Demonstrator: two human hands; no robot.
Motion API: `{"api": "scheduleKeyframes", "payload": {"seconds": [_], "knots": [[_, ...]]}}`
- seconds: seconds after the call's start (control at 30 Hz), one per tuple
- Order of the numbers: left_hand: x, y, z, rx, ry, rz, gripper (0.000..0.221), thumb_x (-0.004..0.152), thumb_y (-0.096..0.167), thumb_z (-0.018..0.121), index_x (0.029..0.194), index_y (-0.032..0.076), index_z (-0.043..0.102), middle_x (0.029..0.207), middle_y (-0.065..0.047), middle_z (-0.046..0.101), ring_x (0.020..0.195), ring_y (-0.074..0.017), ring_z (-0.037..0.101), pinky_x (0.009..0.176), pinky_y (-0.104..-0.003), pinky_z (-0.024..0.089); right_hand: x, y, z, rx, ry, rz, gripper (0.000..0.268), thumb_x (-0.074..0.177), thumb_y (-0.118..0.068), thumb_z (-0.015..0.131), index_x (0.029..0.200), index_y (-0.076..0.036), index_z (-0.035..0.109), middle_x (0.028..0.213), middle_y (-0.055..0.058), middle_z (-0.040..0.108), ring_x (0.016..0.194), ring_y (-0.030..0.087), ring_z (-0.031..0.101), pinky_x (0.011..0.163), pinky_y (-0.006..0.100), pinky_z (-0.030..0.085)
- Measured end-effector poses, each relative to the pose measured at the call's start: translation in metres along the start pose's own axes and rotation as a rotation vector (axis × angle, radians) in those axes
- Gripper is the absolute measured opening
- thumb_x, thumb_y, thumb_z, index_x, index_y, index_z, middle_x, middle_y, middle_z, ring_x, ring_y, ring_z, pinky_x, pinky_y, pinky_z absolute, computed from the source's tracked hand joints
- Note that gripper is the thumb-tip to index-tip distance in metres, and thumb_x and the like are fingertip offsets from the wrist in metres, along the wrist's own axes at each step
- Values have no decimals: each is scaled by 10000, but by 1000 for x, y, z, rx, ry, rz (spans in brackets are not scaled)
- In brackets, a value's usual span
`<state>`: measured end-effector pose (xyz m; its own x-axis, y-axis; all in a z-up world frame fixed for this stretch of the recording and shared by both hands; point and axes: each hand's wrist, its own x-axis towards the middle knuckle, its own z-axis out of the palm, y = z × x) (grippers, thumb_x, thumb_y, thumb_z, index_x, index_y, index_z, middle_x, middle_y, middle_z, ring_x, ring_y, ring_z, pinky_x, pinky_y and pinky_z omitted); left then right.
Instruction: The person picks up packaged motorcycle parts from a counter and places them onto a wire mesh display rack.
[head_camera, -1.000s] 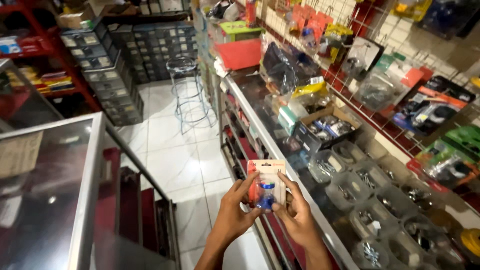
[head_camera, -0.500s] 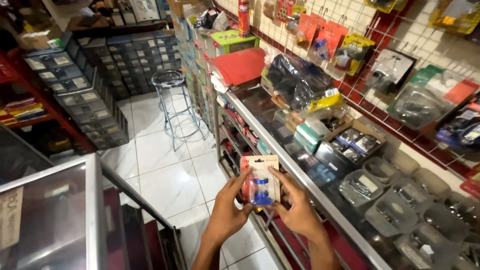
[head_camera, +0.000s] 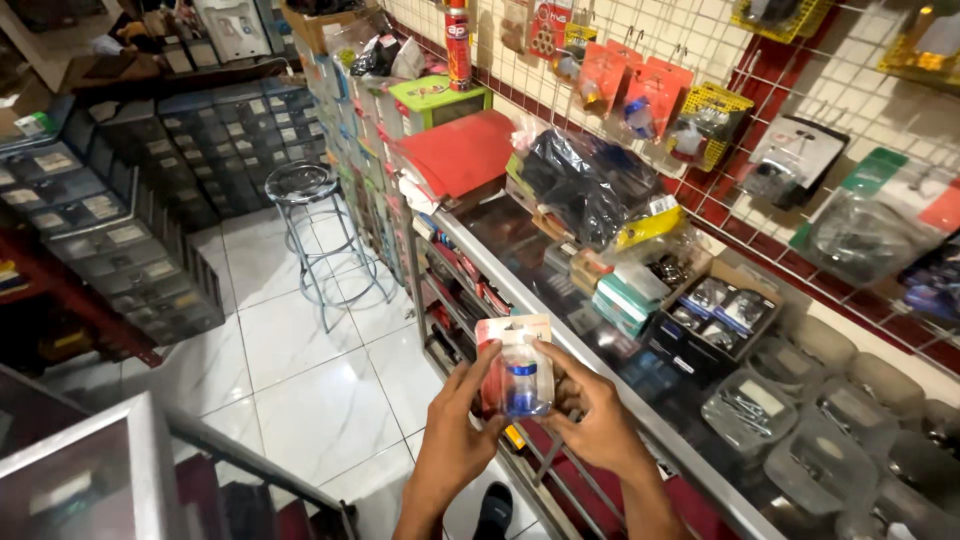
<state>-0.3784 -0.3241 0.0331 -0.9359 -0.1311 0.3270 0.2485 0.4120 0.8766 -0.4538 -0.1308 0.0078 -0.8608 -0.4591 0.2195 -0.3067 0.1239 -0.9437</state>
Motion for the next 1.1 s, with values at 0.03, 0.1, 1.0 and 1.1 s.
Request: {"api": "scheduleKeyframes", "payload": {"seconds": [0.03,0.1,1.0,1.1], "knots": [[8,-3,-1,11,-16,-24,945,671,-116,773,1513,205,488,1006,-118,590,721,-233,602,718,-352,555,7,5,-2,22,-7,57,887,729,200,734,1511,-162,524,1089,75,646,848,141,677,755,274,606],[27,-8,-2,16,-29,-17,936,684,-124,759,1516,201,481,1032,-127,593,742,-243,615,714,-354,557,23,13,-5,84,13,38,893,730,213,703,1526,-145,514,1062,68,646,862,122,666,741,263,577],[288,-19,48,-105,-219,506,868,676,-108,733,1470,164,512,1201,-192,547,1068,-418,632,869,-448,539,177,28,-87,-15,537,-157,814,828,-34,769,1571,-28,435,1105,141,739,1016,162,702,875,286,572],[309,-19,50,-88,-354,451,871,693,-83,757,1484,188,513,1140,-199,544,1041,-415,622,890,-459,528,182,20,-91,6,613,-142,806,827,-20,731,1569,-27,416,1142,129,724,1002,161,693,829,287,585]]}}
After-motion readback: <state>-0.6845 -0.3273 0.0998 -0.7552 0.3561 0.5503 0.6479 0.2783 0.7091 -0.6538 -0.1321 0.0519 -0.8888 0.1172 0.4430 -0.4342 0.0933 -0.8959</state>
